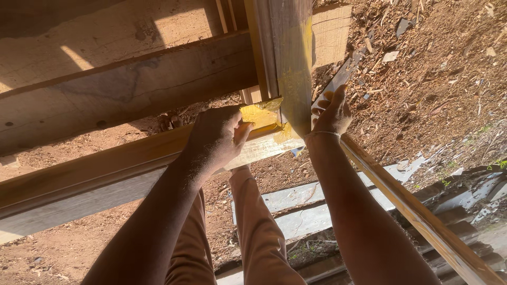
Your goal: The person sands the corners and joints of a wooden frame using a piece of sandpaper.
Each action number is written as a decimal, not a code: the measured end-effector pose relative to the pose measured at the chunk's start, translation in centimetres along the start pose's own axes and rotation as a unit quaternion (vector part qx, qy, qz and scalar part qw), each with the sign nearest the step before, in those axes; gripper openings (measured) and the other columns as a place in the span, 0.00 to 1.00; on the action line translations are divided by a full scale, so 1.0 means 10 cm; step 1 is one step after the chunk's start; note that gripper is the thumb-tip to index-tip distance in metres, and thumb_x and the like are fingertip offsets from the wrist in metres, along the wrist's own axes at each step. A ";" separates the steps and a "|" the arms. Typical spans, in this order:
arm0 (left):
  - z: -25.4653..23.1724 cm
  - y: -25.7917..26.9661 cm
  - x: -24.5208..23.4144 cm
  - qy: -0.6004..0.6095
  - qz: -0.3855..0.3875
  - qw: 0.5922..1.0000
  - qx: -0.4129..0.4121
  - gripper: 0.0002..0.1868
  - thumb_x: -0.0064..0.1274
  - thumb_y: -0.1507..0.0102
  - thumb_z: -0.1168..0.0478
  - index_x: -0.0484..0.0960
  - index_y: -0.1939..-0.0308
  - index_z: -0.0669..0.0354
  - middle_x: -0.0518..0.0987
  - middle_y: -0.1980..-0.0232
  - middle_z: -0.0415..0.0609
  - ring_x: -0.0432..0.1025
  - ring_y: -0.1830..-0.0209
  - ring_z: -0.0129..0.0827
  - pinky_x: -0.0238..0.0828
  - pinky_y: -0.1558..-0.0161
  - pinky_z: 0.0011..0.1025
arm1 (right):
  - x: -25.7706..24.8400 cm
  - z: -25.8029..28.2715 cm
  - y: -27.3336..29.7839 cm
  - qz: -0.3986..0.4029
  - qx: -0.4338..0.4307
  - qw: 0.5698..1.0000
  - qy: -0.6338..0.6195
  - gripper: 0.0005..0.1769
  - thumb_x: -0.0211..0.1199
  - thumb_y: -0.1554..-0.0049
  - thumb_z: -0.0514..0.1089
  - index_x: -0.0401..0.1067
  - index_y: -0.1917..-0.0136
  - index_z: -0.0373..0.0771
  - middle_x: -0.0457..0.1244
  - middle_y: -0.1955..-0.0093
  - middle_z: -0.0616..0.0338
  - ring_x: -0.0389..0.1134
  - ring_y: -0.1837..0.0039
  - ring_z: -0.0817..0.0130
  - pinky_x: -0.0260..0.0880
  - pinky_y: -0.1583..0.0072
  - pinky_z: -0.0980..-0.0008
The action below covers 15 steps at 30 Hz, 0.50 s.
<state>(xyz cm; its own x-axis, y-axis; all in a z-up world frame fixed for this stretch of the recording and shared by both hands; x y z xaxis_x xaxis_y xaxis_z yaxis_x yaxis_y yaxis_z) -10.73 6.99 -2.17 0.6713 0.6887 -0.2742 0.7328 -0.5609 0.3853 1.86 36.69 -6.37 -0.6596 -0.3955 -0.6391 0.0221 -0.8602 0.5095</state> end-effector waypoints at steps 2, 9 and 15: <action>-0.06 0.02 0.01 -0.010 0.001 0.999 0.044 0.13 0.65 0.38 0.61 0.77 0.71 0.62 0.75 0.77 0.51 0.73 0.80 0.35 0.71 0.77 0.35 | -0.03 -0.01 0.01 -0.002 0.000 1.000 -0.002 0.32 0.57 0.43 0.70 0.75 0.53 0.37 0.61 0.65 0.63 0.61 0.68 0.75 0.52 0.67 0.72; -0.24 0.07 -0.04 -0.005 -0.019 0.990 0.140 0.07 0.62 0.38 0.67 0.79 0.68 0.61 0.78 0.74 0.49 0.75 0.75 0.32 0.75 0.72 0.30 | 0.00 -0.01 -0.03 0.006 -0.005 1.000 0.010 0.32 0.56 0.44 0.70 0.76 0.54 0.37 0.62 0.66 0.62 0.62 0.68 0.75 0.53 0.68 0.73; -0.47 0.18 -0.16 0.036 -0.036 0.982 0.180 0.08 0.58 0.40 0.70 0.85 0.58 0.57 0.83 0.66 0.48 0.79 0.67 0.33 0.80 0.64 0.26 | -0.01 0.02 0.03 -0.001 -0.012 1.000 0.020 0.34 0.57 0.43 0.71 0.75 0.53 0.36 0.62 0.65 0.63 0.63 0.68 0.75 0.55 0.68 0.74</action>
<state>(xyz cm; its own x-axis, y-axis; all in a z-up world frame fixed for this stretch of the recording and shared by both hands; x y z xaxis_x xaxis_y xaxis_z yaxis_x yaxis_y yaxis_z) -11.01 7.00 3.15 0.6153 0.7567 -0.2209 0.7795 -0.6258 0.0274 1.82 36.57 -6.06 -0.6287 -0.4052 -0.6637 0.0391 -0.8689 0.4935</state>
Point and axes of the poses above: each hand's wrist, its own y-axis away from the middle knuckle, its own x-axis out of the palm, z = x × y, the point moved 9 cm from there along -y, towards the middle knuckle
